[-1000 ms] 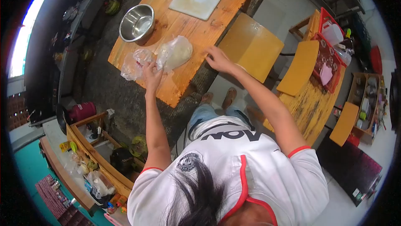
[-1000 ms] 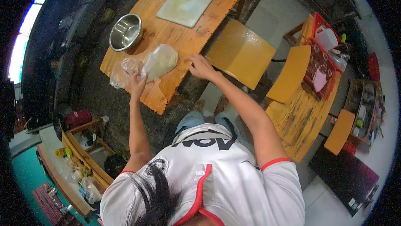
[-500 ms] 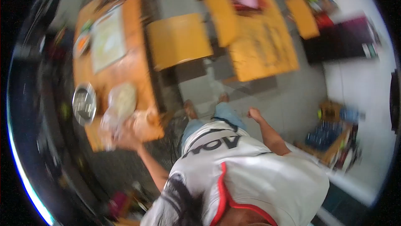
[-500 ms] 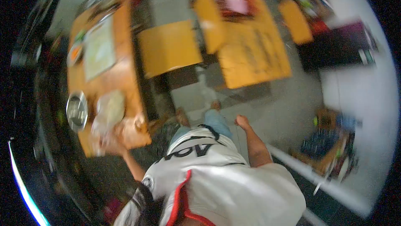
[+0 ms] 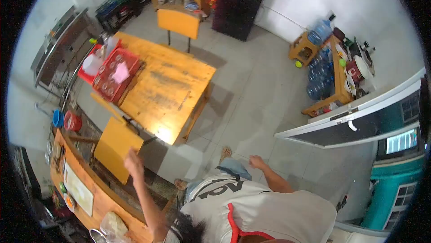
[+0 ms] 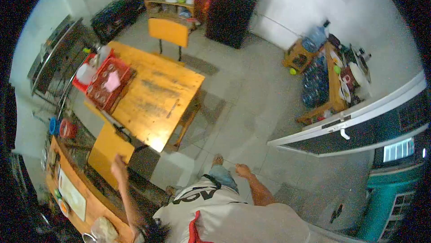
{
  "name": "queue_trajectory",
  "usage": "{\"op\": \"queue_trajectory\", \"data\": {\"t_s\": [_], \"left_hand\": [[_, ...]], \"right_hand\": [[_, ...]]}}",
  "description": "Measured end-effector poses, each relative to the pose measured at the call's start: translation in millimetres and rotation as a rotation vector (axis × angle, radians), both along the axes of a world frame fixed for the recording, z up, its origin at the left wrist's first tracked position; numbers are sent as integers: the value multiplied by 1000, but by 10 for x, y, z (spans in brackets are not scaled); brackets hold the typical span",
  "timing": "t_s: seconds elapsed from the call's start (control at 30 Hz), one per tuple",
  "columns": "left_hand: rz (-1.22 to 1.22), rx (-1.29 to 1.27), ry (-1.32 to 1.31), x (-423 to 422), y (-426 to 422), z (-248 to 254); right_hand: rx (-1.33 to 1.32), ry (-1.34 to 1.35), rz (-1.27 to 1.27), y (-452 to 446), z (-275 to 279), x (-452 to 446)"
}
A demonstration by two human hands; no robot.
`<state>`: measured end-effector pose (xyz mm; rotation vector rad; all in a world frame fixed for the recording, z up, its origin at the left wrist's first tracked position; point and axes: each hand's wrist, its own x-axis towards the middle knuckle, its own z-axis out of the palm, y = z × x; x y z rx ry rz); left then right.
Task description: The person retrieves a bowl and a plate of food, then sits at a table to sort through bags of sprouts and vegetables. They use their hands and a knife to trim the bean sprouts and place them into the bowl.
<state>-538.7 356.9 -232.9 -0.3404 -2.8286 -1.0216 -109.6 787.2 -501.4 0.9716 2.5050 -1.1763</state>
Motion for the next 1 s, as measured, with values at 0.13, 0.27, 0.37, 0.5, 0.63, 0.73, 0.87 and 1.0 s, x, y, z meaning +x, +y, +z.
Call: {"op": "queue_trajectory", "data": {"t_s": [0.13,0.27,0.37,0.5,0.63,0.73,0.87,1.0], "left_hand": [[-499,-1,-355,207,1943,-164],[-1004,-140,-369,278,3002,-1135],[-1197,-547,-397,392,3732,-704],[-1203,-718,-558,193,4456,-807],[-1266,-732,-554,-292,5279,-889],[-1261,-778,-451,-720,5967,-1108],[-1310,-682,-310,-1365,6900,-1295],[-1301,-591,-336,-1790,7823,-1081]], "right_hand": [[-180,-154,-659,955,108,957],[141,-103,-705,1555,-220,1701],[-479,172,-1117,1635,-168,1799],[-896,292,-1126,1385,-735,1752],[-518,-148,-746,1612,-268,678],[-448,-141,-686,2359,-3,-36],[-435,-47,-791,3584,329,-787],[-419,5,-842,4593,491,-1429]]}}
